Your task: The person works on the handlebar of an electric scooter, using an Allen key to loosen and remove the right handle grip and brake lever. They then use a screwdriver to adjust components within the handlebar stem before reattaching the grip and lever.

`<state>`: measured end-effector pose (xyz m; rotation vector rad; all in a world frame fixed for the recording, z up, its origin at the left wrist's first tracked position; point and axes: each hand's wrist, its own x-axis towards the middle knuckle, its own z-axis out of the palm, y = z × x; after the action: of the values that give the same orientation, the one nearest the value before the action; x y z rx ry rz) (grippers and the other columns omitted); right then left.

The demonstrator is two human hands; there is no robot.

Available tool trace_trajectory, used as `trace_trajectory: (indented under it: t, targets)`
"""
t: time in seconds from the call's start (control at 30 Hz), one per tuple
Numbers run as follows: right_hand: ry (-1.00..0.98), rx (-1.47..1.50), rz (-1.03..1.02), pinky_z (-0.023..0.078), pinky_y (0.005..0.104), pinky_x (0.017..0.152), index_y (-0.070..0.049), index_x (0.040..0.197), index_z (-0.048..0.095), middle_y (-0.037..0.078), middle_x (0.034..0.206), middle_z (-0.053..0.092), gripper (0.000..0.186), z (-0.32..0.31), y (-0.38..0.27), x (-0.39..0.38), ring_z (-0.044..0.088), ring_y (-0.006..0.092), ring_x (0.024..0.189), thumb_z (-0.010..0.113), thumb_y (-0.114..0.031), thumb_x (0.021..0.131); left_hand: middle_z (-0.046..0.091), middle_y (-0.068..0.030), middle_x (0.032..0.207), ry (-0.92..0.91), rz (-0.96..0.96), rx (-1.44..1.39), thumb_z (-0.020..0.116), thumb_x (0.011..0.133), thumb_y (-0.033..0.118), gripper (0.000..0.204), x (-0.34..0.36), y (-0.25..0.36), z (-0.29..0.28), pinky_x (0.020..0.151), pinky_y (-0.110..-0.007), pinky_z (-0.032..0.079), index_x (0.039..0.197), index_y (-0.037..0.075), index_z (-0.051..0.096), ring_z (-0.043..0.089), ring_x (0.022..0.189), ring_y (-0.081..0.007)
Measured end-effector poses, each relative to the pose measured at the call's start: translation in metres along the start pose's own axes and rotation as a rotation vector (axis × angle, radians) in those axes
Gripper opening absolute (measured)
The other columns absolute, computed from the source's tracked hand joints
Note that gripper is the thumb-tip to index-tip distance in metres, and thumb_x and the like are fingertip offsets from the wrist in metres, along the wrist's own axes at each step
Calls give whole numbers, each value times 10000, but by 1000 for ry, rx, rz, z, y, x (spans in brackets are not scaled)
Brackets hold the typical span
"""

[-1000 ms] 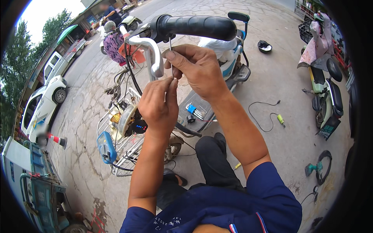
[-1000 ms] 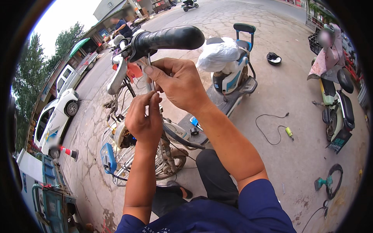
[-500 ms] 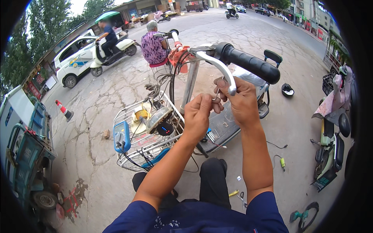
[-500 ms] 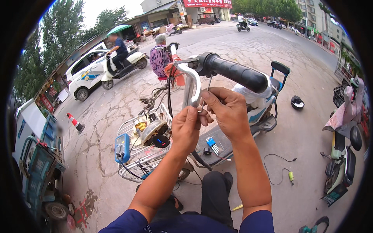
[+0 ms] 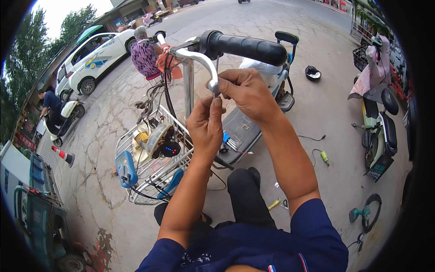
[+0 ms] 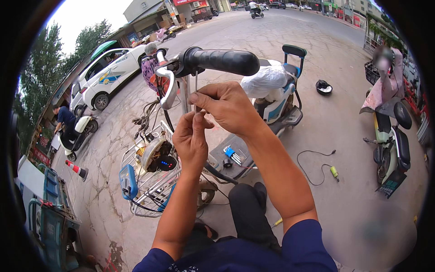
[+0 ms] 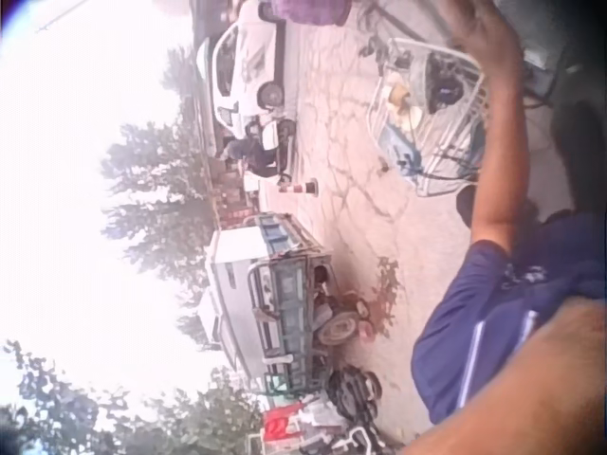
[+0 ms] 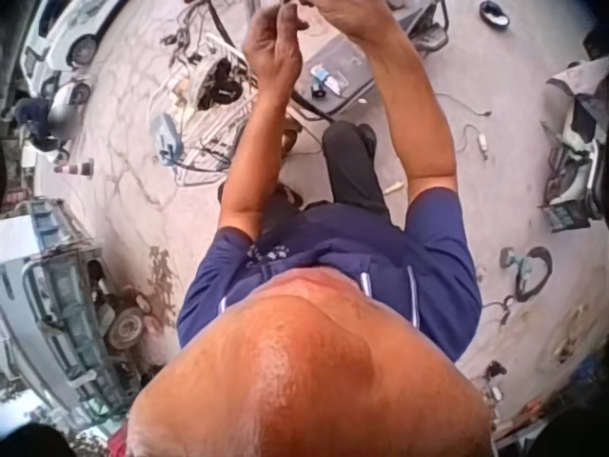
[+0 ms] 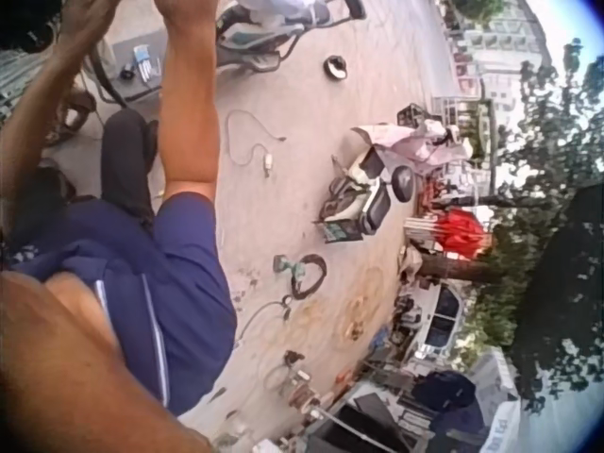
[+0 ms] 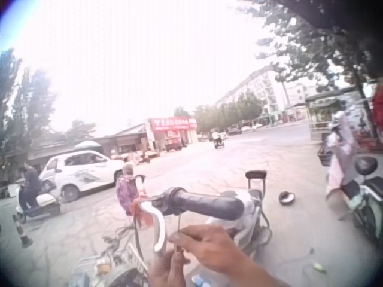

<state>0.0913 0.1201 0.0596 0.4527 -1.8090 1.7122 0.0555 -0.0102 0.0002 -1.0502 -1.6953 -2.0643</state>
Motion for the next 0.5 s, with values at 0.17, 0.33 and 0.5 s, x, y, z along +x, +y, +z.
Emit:
trace_trajectory:
  t: [0.17, 0.33, 0.5]
  targets:
    - [-55, 90, 226, 438, 243, 474, 65, 909, 733, 28, 655, 639, 273, 3, -13, 0, 549, 63, 582, 710, -204, 953, 623, -64, 777, -136, -48, -232, 440, 1096, 315, 437, 8, -1, -3, 707, -300, 495, 922, -26, 653, 611, 733, -161]
    - [-85, 60, 16, 450, 232, 528, 25, 932, 733, 16, 734, 652, 255, -3, 4, 7, 573, 66, 612, 697, -225, 966, 423, -10, 618, -432, -562, -1378, 331, 1103, 373, 504, 10, 4, -3, 637, -325, 438, 835, 41, 599, 482, 671, -167]
    - [-5, 108, 170, 464, 253, 628, 18, 901, 742, 10, 741, 663, 282, 2, -9, 1, 581, 74, 690, 736, -262, 933, 563, -68, 691, -153, -268, -539, 479, 1070, 383, 445, 1, 9, -1, 674, -356, 537, 982, -30, 622, 602, 694, -194]
